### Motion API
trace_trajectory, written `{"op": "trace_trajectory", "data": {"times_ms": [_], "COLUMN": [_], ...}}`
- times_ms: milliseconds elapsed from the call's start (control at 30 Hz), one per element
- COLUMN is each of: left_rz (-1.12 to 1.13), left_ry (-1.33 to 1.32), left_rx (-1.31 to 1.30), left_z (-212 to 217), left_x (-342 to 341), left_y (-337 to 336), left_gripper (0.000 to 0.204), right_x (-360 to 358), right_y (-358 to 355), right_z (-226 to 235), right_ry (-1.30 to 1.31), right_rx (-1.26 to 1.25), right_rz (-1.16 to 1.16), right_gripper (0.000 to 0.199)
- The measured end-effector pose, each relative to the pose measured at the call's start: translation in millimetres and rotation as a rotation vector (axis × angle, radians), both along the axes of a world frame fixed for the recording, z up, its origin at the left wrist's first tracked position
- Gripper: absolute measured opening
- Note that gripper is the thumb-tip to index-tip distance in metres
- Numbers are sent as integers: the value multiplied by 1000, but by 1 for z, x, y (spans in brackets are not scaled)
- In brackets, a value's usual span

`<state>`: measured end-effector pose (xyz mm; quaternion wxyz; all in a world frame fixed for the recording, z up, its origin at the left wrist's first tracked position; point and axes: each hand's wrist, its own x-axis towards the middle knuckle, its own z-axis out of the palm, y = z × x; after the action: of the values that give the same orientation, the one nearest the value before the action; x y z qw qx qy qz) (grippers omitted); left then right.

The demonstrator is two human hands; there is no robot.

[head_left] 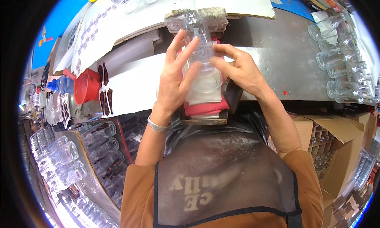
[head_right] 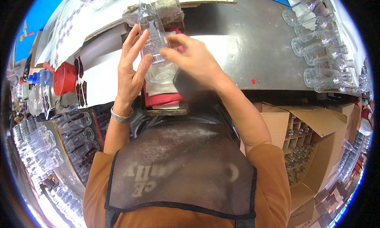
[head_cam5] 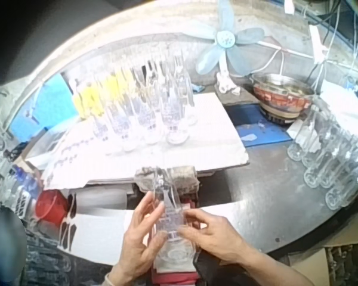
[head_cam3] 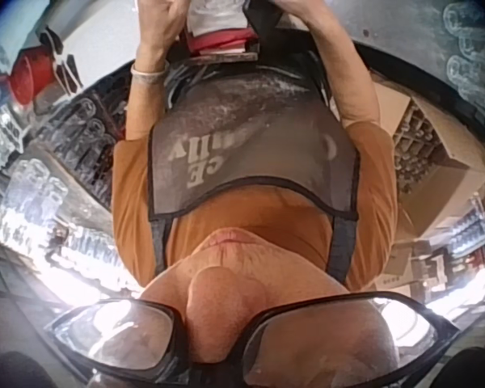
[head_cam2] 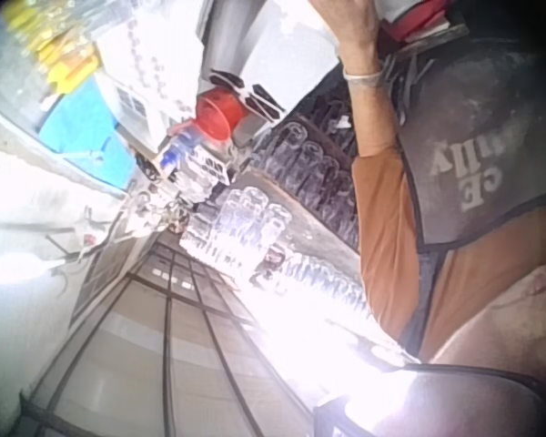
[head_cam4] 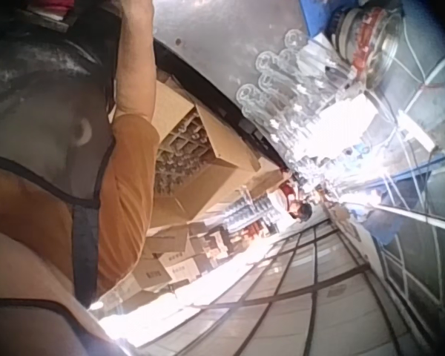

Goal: The person applies labels to clear plastic bottles one at a time. They pick up a bottle, place a label on it, smooth it with a black tool, and set the bottle aside. The process repeats for multiple bottles.

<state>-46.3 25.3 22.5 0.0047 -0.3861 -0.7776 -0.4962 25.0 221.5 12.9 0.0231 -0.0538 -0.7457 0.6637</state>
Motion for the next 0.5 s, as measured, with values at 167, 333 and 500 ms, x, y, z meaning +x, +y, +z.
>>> {"op": "trace_trajectory", "data": {"times_ms": [167,333,500], "left_rz": [-11,-4,-2], "left_ry": [7,-8,-19], "left_rx": [-6,0,-8], "left_z": [3,0,4], "left_x": [-1,1,1], "left_y": [1,-2,-1], "left_gripper": [52,53,52], "right_x": [-4,-1,-22], "right_y": [47,29,23], "right_z": [-63,0,33], "right_ry": [-141,1,334], "right_rx": [-597,-392,296], "right_rz": [-396,-214,-116], "right_gripper": [39,32,29]}}
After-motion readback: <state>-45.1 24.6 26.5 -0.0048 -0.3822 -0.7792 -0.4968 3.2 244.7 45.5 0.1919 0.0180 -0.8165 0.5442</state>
